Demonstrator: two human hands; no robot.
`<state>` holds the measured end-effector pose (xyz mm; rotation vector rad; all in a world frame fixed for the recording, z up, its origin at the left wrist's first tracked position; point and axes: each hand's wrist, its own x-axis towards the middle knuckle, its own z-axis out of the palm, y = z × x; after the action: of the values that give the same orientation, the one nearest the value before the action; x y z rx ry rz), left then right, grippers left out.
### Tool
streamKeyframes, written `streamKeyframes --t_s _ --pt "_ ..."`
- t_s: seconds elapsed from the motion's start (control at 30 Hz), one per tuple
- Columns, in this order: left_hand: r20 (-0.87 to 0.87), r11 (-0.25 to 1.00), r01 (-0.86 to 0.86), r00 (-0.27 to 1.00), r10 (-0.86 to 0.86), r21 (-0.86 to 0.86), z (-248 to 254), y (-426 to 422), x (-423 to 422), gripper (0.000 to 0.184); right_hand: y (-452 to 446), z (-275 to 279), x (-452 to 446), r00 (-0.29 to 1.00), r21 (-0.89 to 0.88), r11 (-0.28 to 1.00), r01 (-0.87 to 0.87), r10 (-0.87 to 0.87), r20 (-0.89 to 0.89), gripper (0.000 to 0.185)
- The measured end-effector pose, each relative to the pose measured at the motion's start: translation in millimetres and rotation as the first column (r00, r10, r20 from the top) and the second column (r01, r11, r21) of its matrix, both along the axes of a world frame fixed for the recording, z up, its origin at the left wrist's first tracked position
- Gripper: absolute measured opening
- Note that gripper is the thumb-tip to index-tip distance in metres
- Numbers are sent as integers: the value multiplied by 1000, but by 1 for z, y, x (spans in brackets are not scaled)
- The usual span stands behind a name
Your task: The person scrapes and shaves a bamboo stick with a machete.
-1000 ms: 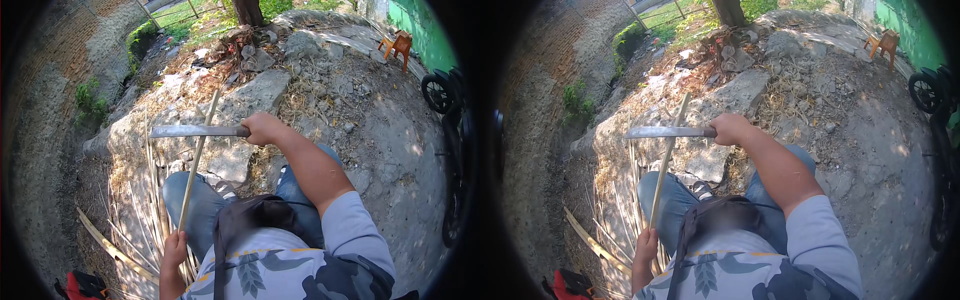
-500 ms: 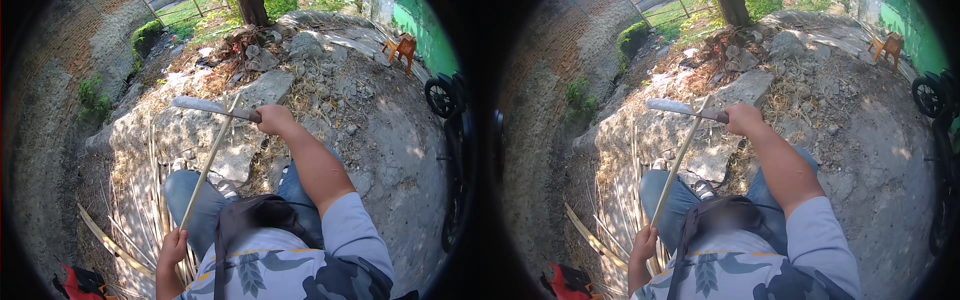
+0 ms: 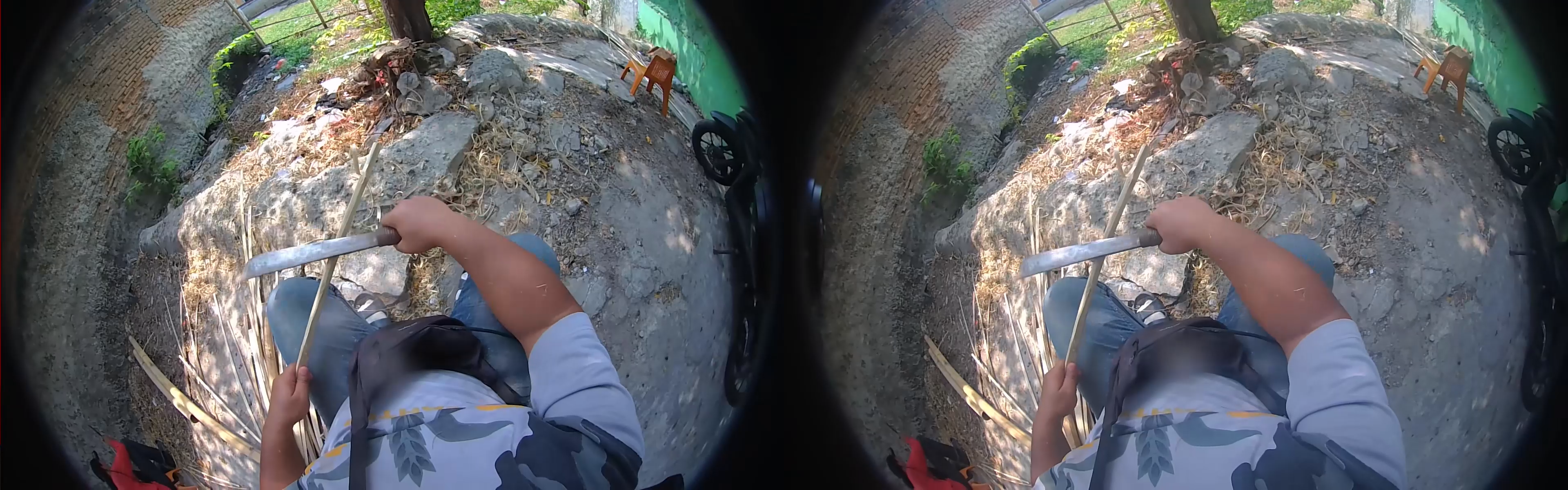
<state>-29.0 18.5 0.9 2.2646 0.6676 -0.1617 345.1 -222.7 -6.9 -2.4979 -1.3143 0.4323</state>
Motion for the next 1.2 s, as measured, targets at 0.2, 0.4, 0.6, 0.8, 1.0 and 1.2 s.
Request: streamKeyframes --t_s 0.2,0.4,0.6,0.8,1.0,1.2 --pt "53 997 -11 999 6 83 6 25 -22 36 -13 -17 29 976 23 994 109 -111 190 25" --pt "-11 986 -66 998 68 155 23 24 -30 35 -32 -26 56 900 36 900 435 -433 -46 29" --pt "10 987 -160 987 160 -10 3 25 -39 34 -18 -23 41 906 162 910 382 -335 -258 26" --pt "-6 983 -176 984 176 -51 3 22 -32 33 -15 -35 46 683 220 893 393 -123 -720 28" --pt "72 994 -112 991 113 -18 -9 22 -19 35 -11 -13 24 984 104 978 179 -176 -40 22" --pt "73 997 -70 995 71 -12 -2 13 -4 34 5 2 -3 966 9 992 -127 121 230 24"
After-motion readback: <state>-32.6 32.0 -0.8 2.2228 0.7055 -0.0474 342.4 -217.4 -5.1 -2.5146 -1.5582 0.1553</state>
